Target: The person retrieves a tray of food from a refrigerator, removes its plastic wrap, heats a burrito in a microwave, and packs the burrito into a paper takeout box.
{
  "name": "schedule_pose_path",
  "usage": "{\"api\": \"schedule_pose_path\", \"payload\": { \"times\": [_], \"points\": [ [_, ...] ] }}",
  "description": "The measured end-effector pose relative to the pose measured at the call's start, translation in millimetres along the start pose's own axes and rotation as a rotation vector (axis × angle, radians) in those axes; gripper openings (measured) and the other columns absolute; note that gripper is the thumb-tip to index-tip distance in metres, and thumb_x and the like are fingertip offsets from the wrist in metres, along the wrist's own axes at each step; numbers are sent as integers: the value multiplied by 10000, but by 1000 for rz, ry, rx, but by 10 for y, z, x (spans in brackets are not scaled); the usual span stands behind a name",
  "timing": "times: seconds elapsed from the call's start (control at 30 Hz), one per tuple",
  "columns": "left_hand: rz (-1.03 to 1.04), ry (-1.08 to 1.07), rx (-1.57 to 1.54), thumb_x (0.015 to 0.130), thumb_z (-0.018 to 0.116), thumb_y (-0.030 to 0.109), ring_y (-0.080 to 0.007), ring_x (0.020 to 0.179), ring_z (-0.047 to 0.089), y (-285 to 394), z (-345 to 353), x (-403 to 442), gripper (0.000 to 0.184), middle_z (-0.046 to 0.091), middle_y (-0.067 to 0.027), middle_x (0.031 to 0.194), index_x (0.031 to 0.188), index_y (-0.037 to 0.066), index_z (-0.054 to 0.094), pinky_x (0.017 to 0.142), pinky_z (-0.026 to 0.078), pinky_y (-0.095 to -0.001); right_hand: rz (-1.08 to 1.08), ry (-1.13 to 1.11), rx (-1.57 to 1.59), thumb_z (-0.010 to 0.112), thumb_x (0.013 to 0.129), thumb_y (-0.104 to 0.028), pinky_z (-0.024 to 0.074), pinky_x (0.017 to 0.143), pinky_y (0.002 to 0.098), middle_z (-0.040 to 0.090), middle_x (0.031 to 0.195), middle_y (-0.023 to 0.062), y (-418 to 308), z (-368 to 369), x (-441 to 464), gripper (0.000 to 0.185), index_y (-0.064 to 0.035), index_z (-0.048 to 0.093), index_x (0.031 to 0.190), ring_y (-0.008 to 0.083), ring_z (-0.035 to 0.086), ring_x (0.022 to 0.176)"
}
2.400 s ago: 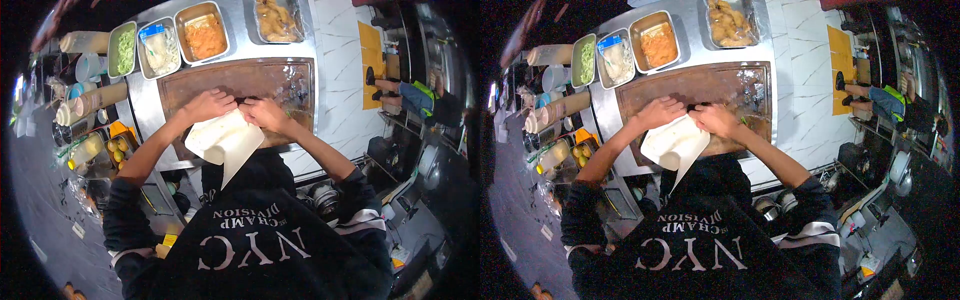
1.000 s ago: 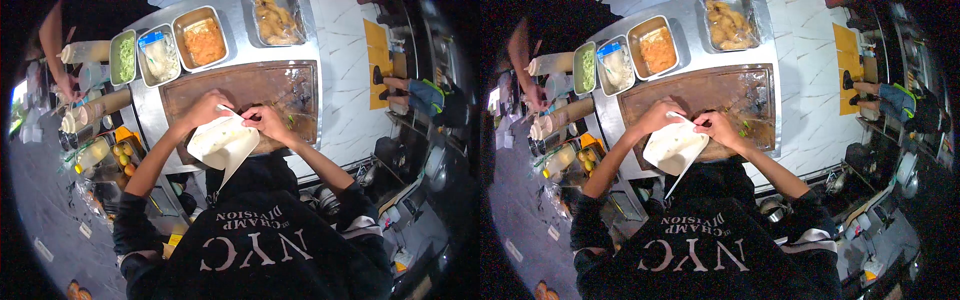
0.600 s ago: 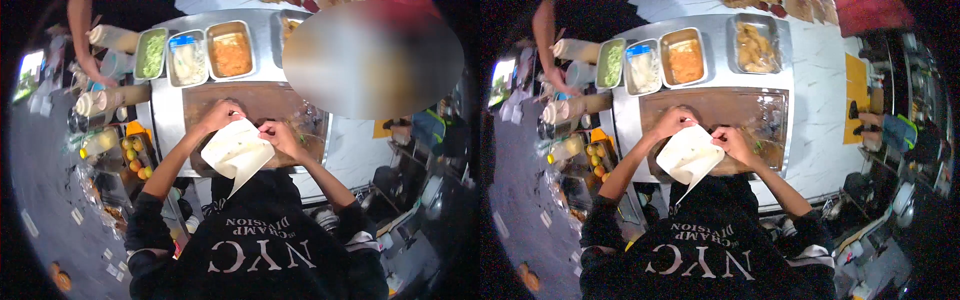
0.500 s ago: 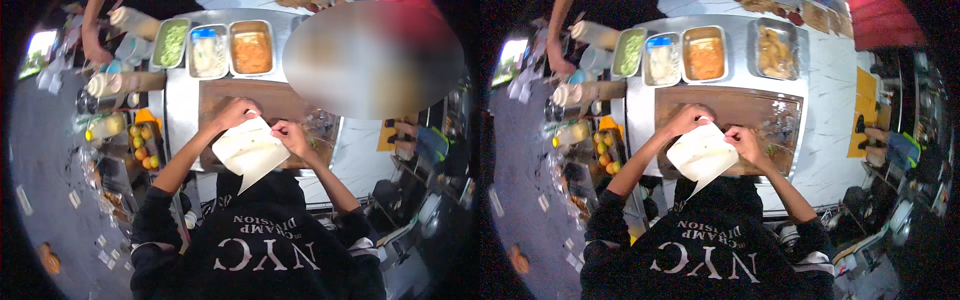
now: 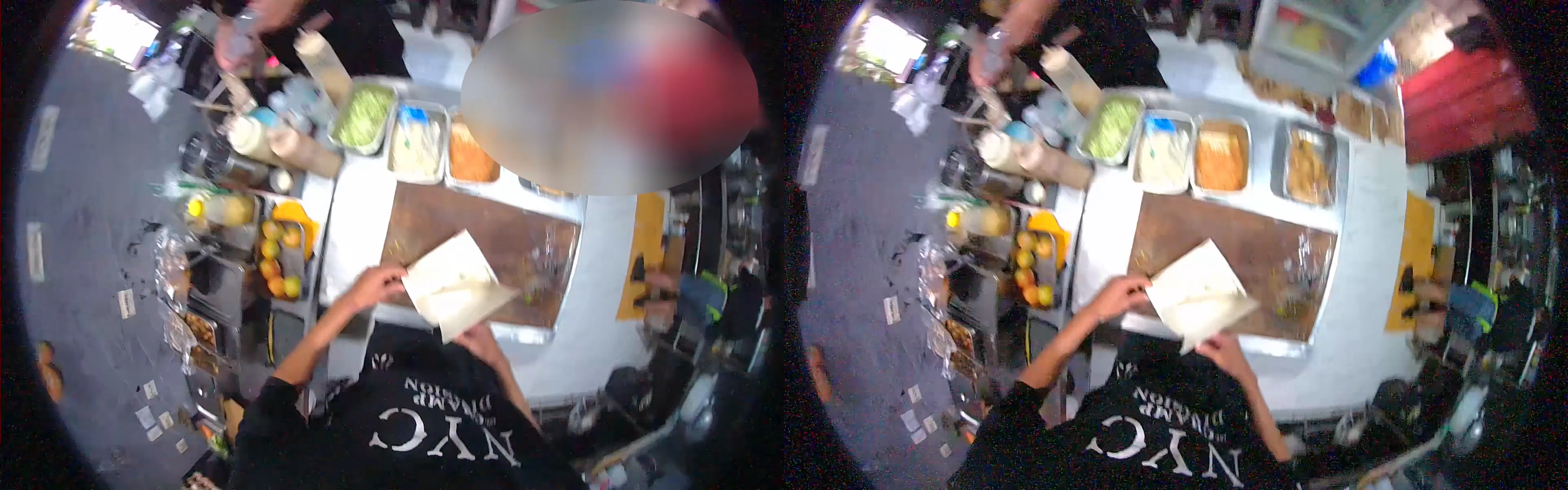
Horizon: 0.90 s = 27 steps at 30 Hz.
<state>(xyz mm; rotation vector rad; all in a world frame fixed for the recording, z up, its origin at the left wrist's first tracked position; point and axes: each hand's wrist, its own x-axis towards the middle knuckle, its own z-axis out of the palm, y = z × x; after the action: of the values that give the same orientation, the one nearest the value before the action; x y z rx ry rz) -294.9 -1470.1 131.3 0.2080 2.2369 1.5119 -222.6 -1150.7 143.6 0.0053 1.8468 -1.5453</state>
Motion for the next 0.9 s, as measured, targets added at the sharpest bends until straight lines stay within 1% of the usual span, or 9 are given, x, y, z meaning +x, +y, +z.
{"api": "schedule_pose_path", "payload": {
  "times": [0.07, 0.1, 0.17, 0.27, 0.3, 0.43, 0.57, 0.7, 0.9],
  "points": [
    [26, -90, 86, 817, 691, 211, -201, 781, 637, 63, -70, 65, 233, 662, -68, 913, 995, 71, 637, 697, 508, -328, -177, 48, -116, 698, 827, -173, 473, 889, 326, 690, 985, 108, 16, 214, 139, 341, -20, 641, 1126, 165, 624, 953],
    [159, -45, 138, 824, 678, 242, -213, 784, 633, -39, -58, 81, 239, 656, -71, 924, 996, 82, 637, 697, 508, -333, -227, 180, -68, 691, 831, -168, 512, 786, 314, 690, 939, 101, -165, 358, 186, 320, 3, 642, 1097, 164, 639, 826],
    [12, -82, 128, 871, 648, 269, -173, 710, 643, 46, -60, 22, 229, 672, -92, 858, 1021, 96, 649, 679, 514, -327, 92, 230, 235, 692, 829, -113, 452, 472, 263, 648, 760, 24, 52, 512, 278, 170, -5, 649, 953, 94, 547, 566],
    [76, -14, 158, 874, 639, 268, -218, 743, 651, -84, 112, -132, 242, 666, -100, 794, 985, 54, 641, 680, 505, -353, 164, 357, 359, 716, 824, -116, 483, 503, 251, 655, 733, 60, 163, 552, 139, 188, 17, 641, 934, 116, 599, 596],
    [135, 44, 69, 860, 665, 245, -251, 705, 652, -40, 162, -233, 229, 649, -126, 773, 959, 41, 628, 628, 506, -355, 174, 389, 85, 714, 828, -105, 510, 548, 275, 659, 742, 78, 416, 510, 117, 167, 15, 632, 910, 134, 622, 635],
    [29, 138, -95, 820, 716, 172, -155, 629, 613, -96, 464, -476, 193, 656, -92, 751, 939, 33, 653, 595, 500, -294, 101, 686, 592, 691, 856, -94, 519, 624, 281, 673, 777, 82, 424, 653, 19, 122, 2, 625, 891, 127, 625, 666],
    [-2, 148, -133, 826, 716, 206, -151, 610, 614, -101, 507, -455, 206, 672, -96, 764, 933, 35, 674, 591, 506, -295, -129, 642, 118, 691, 853, -97, 523, 640, 257, 690, 810, 85, 609, 839, -48, 348, -7, 566, 1165, 124, 635, 679],
    [41, 111, -88, 835, 708, 234, -139, 602, 613, -78, 480, -455, 218, 672, -86, 743, 948, 49, 684, 583, 501, -289, -8, 722, 118, 679, 855, -108, 532, 655, 290, 708, 891, 151, -241, 998, -90, 209, -31, 664, 1049, 154, 667, 705],
    [-4, 116, -207, 844, 705, 244, -116, 568, 594, -228, 610, -443, 203, 658, -58, 698, 929, 61, 694, 549, 477, -277, -143, 748, -121, 631, 875, -67, 544, 649, 299, 701, 847, 123, 211, 870, 24, 144, 21, 644, 989, 162, 670, 701]
  ]
}}
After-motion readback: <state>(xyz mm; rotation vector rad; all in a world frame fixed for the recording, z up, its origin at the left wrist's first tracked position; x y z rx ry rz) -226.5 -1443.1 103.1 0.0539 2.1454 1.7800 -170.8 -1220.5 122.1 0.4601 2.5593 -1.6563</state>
